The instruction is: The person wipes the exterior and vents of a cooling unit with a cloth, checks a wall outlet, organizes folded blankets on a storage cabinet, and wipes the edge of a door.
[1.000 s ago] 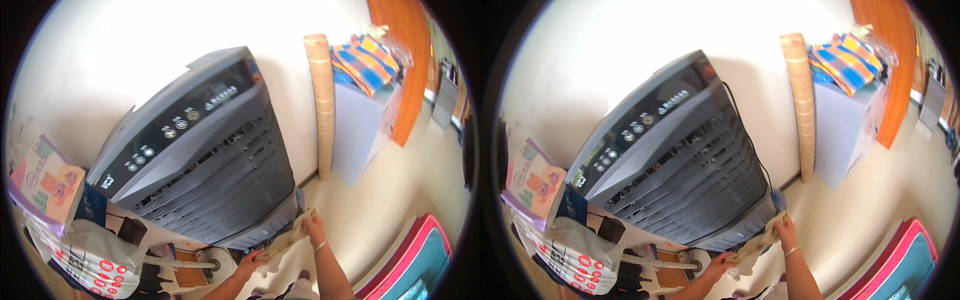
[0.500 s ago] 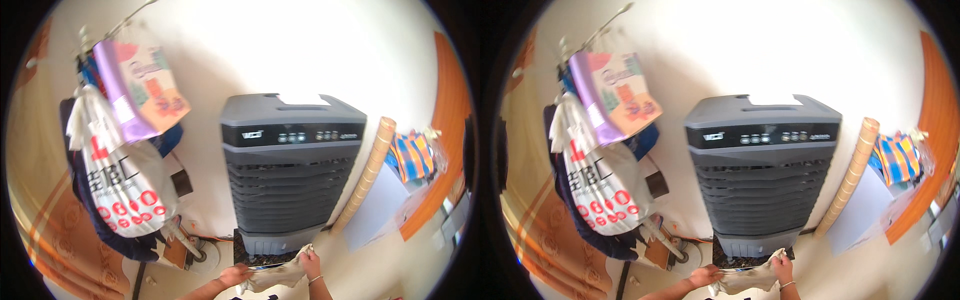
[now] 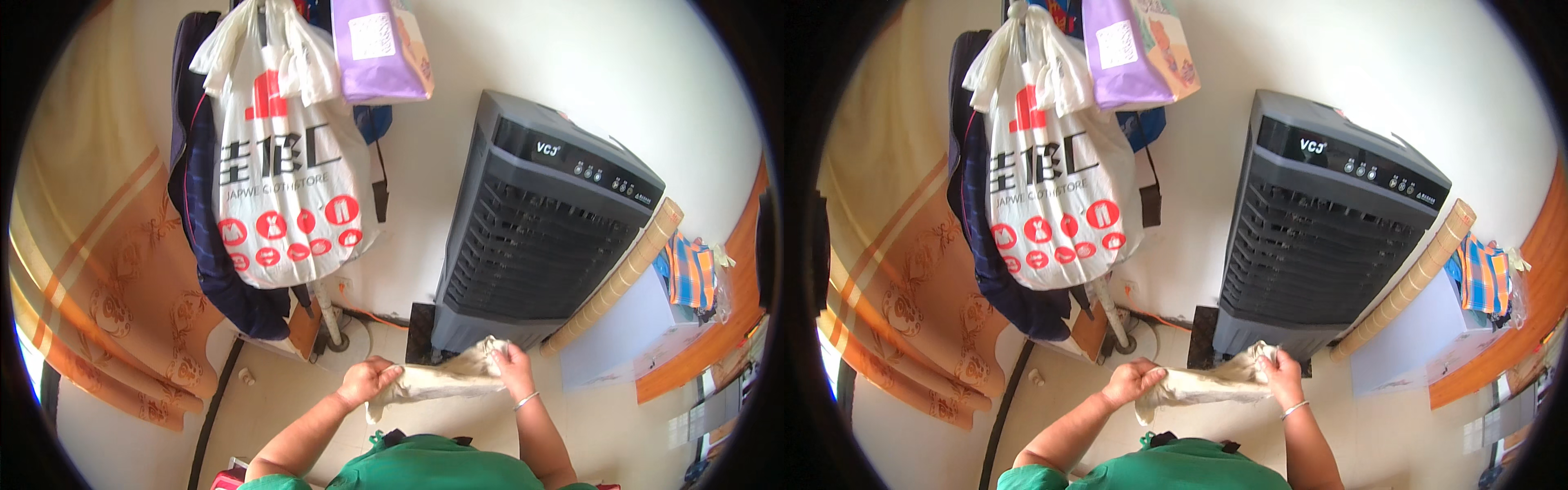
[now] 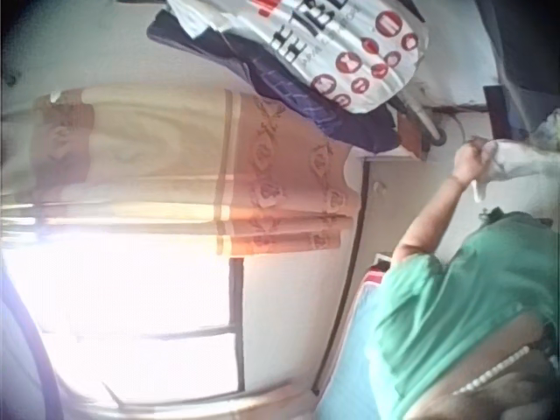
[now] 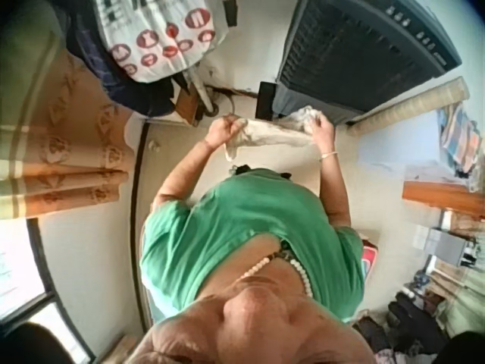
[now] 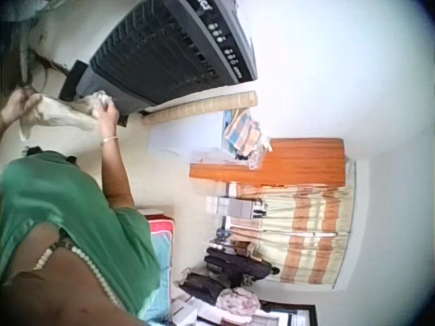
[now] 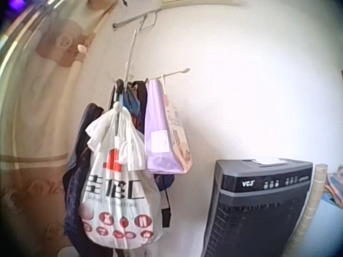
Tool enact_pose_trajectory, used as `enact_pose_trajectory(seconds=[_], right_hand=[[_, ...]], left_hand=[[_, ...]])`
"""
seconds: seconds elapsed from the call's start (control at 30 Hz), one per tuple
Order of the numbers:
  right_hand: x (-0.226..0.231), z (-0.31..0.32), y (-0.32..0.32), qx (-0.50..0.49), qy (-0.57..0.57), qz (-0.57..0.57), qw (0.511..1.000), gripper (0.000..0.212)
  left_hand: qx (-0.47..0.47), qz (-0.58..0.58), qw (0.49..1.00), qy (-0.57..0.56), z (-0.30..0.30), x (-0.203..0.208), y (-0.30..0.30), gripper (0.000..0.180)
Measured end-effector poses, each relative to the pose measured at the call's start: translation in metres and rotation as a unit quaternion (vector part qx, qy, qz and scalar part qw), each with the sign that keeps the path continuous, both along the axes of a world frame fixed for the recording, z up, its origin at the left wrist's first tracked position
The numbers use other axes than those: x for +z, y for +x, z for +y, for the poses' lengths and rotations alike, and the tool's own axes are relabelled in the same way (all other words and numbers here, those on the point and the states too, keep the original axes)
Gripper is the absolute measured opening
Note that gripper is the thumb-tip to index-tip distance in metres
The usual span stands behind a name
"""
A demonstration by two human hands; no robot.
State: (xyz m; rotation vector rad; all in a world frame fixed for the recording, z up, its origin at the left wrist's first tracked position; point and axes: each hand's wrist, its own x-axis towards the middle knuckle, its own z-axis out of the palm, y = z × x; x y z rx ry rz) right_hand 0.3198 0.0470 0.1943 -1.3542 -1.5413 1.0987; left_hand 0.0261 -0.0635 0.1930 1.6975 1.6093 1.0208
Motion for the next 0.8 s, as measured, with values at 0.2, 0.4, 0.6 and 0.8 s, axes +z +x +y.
enact_pose_trajectory(seconds=[0.2,0.4,0.6,0.8], right_hand=[[0.015,-0.020,-0.001,-0.001,-0.076,0.165,0.983,0.008],[0.009,-0.027,-0.001,-0.043,-0.108,0.241,0.964,0.011],[0.004,-0.040,0.012,-0.126,-0.102,0.260,0.952,0.013],[-0.017,-0.043,0.033,-0.135,-0.127,0.283,0.941,0.012]], left_hand=[[-0.047,-0.075,0.985,-0.148,-0.012,0.015,-0.017,0.035],[-0.175,-0.132,0.953,-0.208,-0.027,-0.008,-0.026,0.066],[-0.279,0.074,0.942,-0.172,-0.037,-0.010,-0.004,0.070],[-0.229,0.171,0.949,-0.131,-0.049,-0.024,0.017,0.071]])
